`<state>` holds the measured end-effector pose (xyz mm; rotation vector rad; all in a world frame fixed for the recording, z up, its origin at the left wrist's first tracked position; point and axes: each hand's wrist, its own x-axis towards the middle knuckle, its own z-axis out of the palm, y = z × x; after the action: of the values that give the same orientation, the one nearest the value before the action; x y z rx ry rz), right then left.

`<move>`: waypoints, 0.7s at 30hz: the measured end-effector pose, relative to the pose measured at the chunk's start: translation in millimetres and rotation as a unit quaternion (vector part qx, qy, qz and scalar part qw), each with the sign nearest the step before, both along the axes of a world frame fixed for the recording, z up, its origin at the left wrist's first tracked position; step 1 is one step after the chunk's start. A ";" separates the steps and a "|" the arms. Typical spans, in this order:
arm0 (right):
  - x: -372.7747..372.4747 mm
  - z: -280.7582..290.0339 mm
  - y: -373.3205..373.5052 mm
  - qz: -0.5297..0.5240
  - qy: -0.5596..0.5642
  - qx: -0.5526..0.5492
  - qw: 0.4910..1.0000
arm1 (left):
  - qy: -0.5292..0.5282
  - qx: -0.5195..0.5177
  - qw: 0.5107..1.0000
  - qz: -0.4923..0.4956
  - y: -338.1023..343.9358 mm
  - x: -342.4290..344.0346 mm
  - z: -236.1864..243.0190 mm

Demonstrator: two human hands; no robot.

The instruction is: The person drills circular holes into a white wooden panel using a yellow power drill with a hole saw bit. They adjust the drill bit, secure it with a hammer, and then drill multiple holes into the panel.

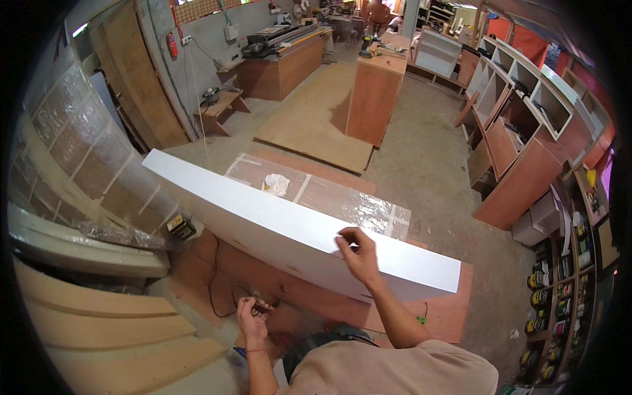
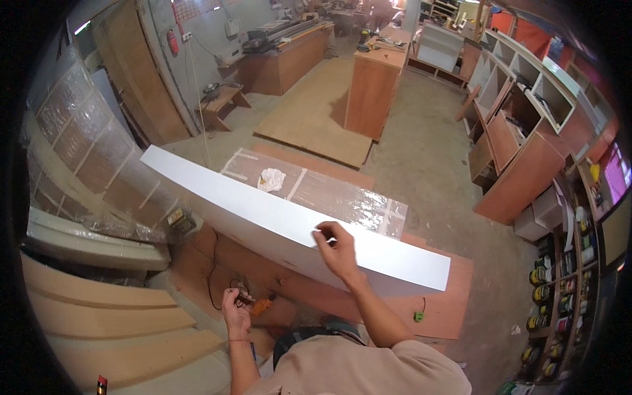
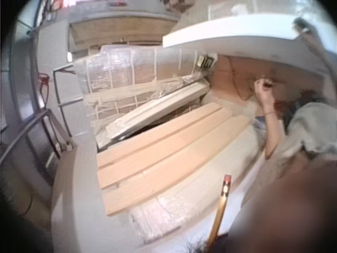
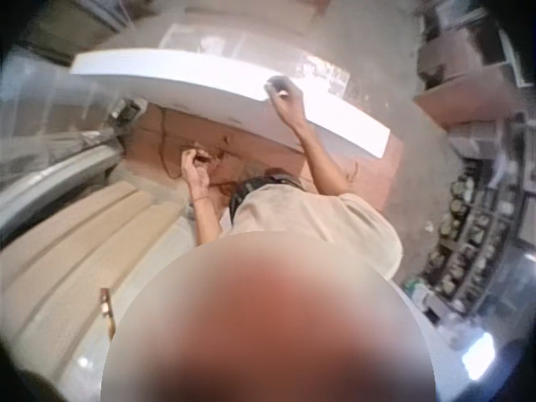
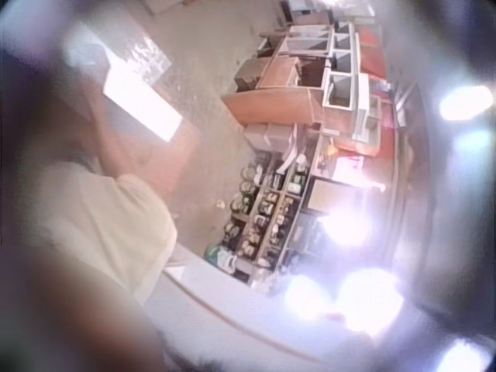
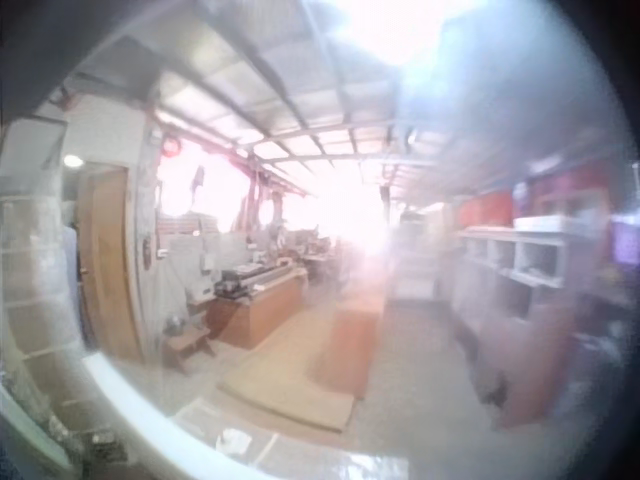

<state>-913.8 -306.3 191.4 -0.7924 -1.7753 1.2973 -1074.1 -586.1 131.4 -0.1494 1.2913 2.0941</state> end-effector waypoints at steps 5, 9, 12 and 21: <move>-26.8 -3.5 2.1 -0.117 -0.035 0.065 0.990 | 0.004 -0.037 0.999 0.003 -18.7 -71.3 -6.8; -31.7 -7.9 0.6 -0.130 -0.044 0.009 0.990 | -0.013 -0.051 0.997 -0.052 -39.3 -104.0 -31.4; -33.0 -11.6 -0.7 -0.137 -0.062 0.037 0.988 | -0.009 -0.064 0.993 -0.096 -59.1 -114.4 -57.8; -43.8 -9.8 -3.3 -0.134 -0.092 0.069 0.984 | -0.130 -0.139 0.981 -0.033 -138.4 -121.0 -152.9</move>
<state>-957.6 -309.6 181.6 -1.0594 -1.8042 0.9402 -1195.1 -724.5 -21.5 -0.4791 1.3981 1.7618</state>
